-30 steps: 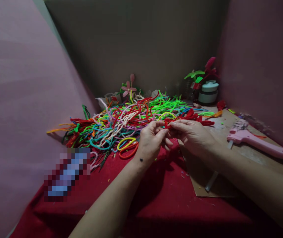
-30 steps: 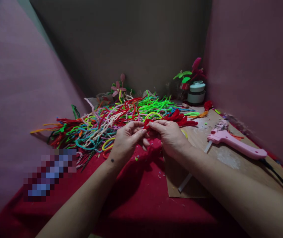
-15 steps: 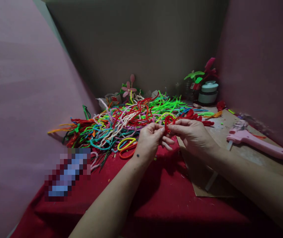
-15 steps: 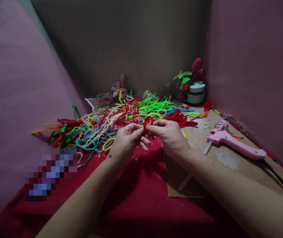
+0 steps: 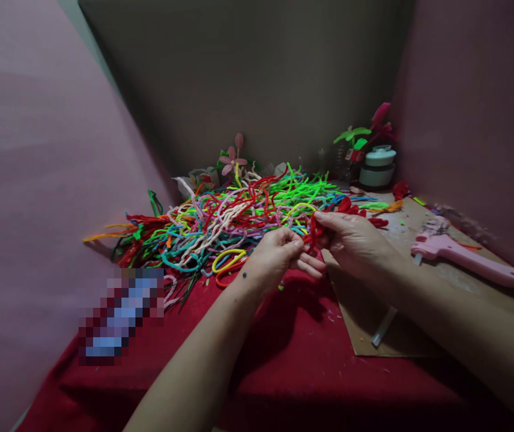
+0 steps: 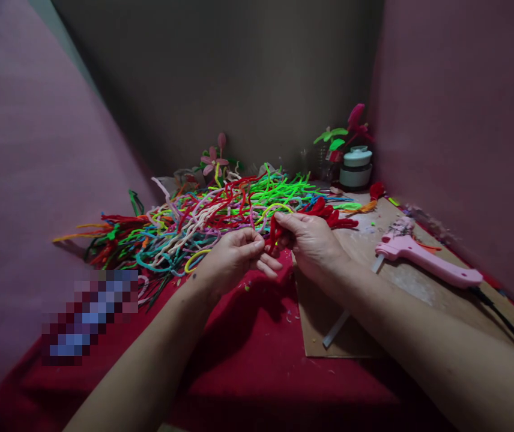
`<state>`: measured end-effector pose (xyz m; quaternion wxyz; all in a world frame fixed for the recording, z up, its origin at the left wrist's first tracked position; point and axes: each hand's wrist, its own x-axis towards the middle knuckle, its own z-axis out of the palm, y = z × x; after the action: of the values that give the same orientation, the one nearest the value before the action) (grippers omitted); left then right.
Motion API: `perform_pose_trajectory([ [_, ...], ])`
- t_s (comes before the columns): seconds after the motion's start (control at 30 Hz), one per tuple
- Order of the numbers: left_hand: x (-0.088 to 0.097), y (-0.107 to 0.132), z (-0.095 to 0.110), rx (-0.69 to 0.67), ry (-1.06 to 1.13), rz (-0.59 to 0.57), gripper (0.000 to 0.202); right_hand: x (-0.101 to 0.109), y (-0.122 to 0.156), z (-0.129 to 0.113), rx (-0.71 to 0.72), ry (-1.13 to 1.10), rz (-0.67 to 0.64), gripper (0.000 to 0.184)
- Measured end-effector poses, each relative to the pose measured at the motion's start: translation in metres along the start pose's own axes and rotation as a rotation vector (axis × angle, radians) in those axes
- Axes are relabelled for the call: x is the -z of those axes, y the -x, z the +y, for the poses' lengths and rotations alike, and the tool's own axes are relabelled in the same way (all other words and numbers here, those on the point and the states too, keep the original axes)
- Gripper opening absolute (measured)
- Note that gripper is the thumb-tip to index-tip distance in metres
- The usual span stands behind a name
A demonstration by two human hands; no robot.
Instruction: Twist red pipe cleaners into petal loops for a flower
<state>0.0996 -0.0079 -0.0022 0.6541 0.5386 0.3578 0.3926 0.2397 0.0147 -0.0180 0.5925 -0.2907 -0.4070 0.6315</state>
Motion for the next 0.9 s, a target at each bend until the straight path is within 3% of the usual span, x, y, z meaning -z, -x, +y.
perform_pose_trajectory([
  [0.13, -0.001, 0.001, 0.004, 0.025, -0.109, 0.036, 0.016, -0.002, 0.002, -0.002, -0.013, 0.013, 0.022, 0.014],
  [0.3, -0.002, 0.005, 0.013, 0.099, -0.405, 0.065, 0.008, -0.003, 0.003, -0.003, -0.024, 0.012, 0.051, 0.016],
  [0.4, -0.002, 0.007, 0.015, 0.041, -0.527, 0.17, 0.005, -0.003, 0.004, -0.003, -0.007, 0.02, 0.072, 0.016],
  [0.5, -0.006, 0.007, 0.015, -0.044, -0.493, 0.231, 0.016, -0.004, 0.004, -0.002, 0.009, 0.032, 0.081, 0.016],
  [0.9, -0.012, 0.007, 0.014, -0.139, -0.372, 0.338, 0.011, -0.005, 0.011, 0.002, -0.042, 0.146, -0.021, 0.019],
])
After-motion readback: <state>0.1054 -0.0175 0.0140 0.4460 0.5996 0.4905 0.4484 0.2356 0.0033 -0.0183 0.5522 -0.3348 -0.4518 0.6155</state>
